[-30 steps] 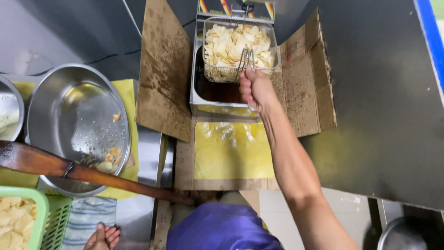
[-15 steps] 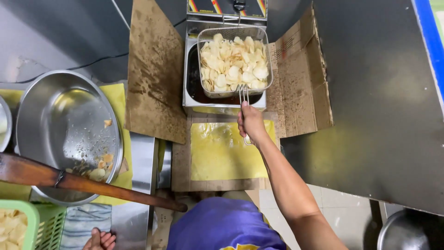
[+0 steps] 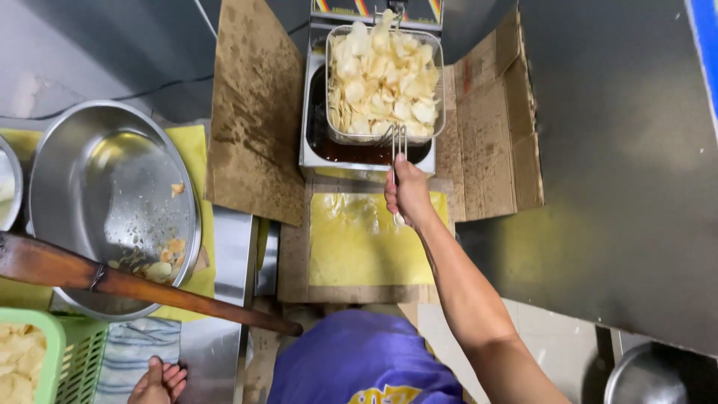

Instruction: Frying sliced vegetables in a deep fryer, stirring them with a paddle, and then collecting and bagging the finished chips.

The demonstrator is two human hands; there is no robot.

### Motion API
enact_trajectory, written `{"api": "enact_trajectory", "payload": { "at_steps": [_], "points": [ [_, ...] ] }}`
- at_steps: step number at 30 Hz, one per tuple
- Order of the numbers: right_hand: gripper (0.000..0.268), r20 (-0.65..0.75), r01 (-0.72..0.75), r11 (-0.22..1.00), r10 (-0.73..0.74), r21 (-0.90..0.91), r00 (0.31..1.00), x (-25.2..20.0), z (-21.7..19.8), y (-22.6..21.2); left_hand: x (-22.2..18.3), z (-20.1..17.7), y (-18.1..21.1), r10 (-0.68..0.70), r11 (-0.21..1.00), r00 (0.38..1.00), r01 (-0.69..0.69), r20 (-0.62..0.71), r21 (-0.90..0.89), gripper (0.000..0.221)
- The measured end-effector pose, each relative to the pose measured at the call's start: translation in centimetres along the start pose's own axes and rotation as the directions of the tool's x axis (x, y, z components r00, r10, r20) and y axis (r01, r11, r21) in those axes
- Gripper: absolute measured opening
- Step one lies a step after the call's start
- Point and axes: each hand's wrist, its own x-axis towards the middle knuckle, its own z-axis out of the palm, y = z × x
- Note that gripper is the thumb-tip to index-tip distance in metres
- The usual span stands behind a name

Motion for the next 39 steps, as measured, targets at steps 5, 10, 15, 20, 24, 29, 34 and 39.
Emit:
{"api": "enact_trajectory", "payload": {
  "at_steps": [5, 10, 15, 20, 24, 29, 34, 39],
  "points": [
    [0.048, -0.021, -0.042, 0.997, 0.041, -0.069, 0.999, -0.9, 0.0, 0.9, 0.3, -0.5, -0.5, 0.036, 0.999, 0.999, -0.036, -0.019, -0.007, 0.069],
    [0.052, 0.035, 0.08, 0.997, -0.08, 0.0, 0.996, -2.9, -0.9, 0.1, 0.3, 0.5, -0.3, 0.056, 0.998, 0.995, -0.055, -0.086, 0.017, 0.059],
    [0.055, 0.038, 0.061, 0.998, -0.06, -0.034, 0.997, 0.6, -0.6, 1.5, 0.1, 1.3, 0.4, 0.051, 0.998, 0.996, -0.048, -0.079, 0.037, 0.056],
    [0.047, 0.034, -0.056, 0.998, 0.057, -0.029, 0.998, 0.6, -0.5, 2.1, 0.6, -0.1, -0.7, 0.045, 0.999, 0.999, -0.045, -0.01, 0.005, 0.072],
    [0.044, 0.005, -0.032, 0.999, 0.032, -0.025, 0.999, -0.5, -0.3, 1.1, -1.2, 0.9, 0.4, 0.09, 0.996, 0.986, -0.086, -0.138, 0.033, 0.054],
    [0.06, 0.187, 0.179, 0.982, -0.188, 0.063, 0.964, -1.0, -1.5, 4.0, -1.8, 0.2, 0.2, 0.097, 0.995, 0.984, -0.092, -0.147, 0.044, 0.052],
    [0.048, 0.067, -0.021, 1.0, 0.021, -0.001, 0.998, 1.7, -0.7, 2.3, -2.2, 2.6, 1.2, 0.083, 0.997, 0.971, -0.081, -0.224, 0.017, 0.052],
    [0.047, 0.05, -0.087, 0.996, 0.087, -0.001, 0.995, 0.2, -1.0, 4.2, -3.0, 0.3, 0.4, 0.096, 0.995, 0.982, -0.094, -0.162, 0.019, 0.052]
  ]
}}
